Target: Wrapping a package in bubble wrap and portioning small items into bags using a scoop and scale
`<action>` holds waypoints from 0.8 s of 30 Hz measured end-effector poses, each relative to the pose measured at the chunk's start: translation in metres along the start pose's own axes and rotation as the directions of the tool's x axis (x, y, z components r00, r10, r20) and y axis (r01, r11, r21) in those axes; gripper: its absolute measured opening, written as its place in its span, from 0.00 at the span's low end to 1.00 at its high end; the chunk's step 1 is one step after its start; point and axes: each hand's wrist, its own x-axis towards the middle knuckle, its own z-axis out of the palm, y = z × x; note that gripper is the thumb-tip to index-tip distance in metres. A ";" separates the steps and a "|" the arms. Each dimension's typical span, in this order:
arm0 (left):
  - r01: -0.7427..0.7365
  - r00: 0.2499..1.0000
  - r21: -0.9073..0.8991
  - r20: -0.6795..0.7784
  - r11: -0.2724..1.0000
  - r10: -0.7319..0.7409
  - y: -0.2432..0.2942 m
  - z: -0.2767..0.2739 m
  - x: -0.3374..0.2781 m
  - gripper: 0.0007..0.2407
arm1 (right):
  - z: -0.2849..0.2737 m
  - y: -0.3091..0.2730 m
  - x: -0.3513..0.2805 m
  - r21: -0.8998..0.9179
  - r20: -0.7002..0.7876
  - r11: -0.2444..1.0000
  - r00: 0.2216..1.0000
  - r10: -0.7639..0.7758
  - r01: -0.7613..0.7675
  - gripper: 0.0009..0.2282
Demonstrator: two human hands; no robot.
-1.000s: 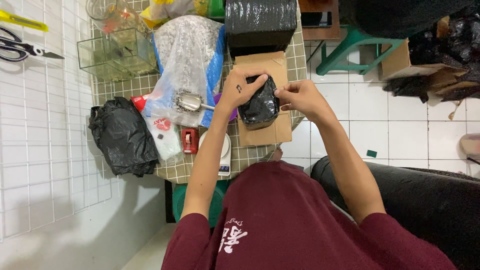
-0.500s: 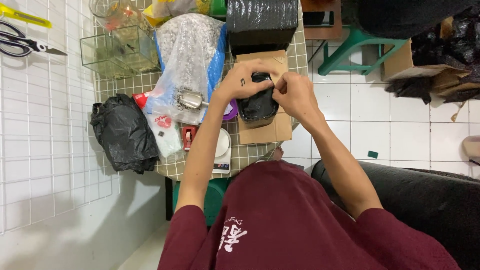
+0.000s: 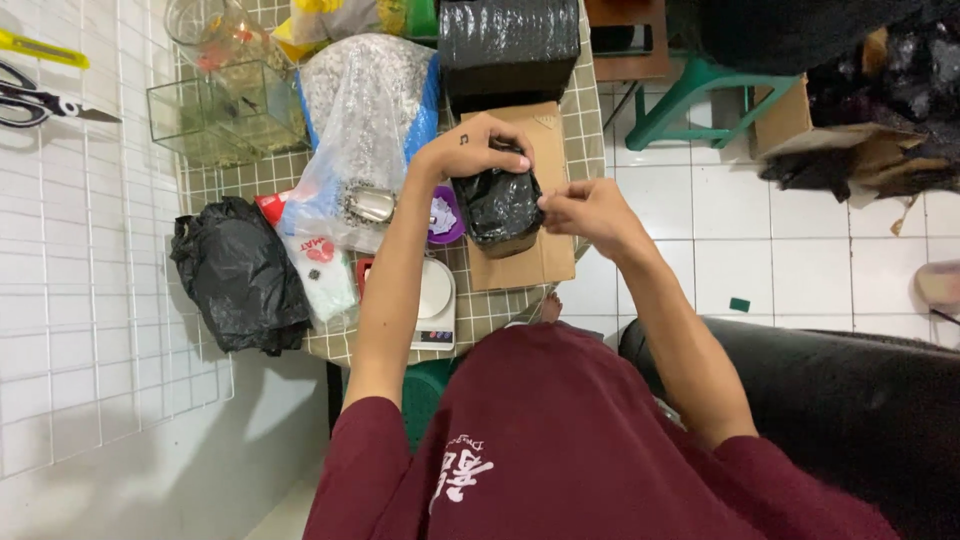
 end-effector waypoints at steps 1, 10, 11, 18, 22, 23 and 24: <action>0.001 1.000 -0.002 0.007 1.000 -0.001 -0.001 0.002 0.001 0.06 | -0.001 -0.001 -0.001 0.003 -0.005 1.000 1.000 0.005 -0.005 0.12; -0.064 0.998 -0.026 0.006 0.998 0.064 0.001 0.001 0.002 0.03 | 0.000 0.005 0.035 -0.670 -0.060 0.729 0.968 -0.245 0.143 0.08; -0.060 0.998 -0.038 0.003 0.998 0.060 0.003 0.000 0.001 0.03 | 0.002 0.006 0.035 -0.698 -0.054 0.695 0.955 -0.291 0.173 0.06; -0.117 0.971 -0.060 -0.215 0.991 0.101 -0.016 0.007 -0.007 0.04 | 0.011 -0.007 -0.013 -0.016 -0.080 0.984 0.980 -0.180 0.180 0.13; -0.068 0.821 -0.085 -0.570 0.994 0.007 -0.037 0.050 -0.015 0.05 | -0.002 -0.016 -0.006 0.013 -0.053 0.974 0.973 -0.225 0.226 0.15; 0.003 0.744 -0.065 -0.667 0.998 -0.045 -0.033 0.061 -0.023 0.08 | -0.004 -0.016 -0.001 0.026 -0.032 0.972 0.972 -0.232 0.233 0.15; 0.075 0.648 -0.054 -0.756 0.996 -0.090 -0.030 0.072 -0.032 0.11 | -0.006 -0.017 0.004 0.038 -0.008 0.970 0.971 -0.239 0.239 0.16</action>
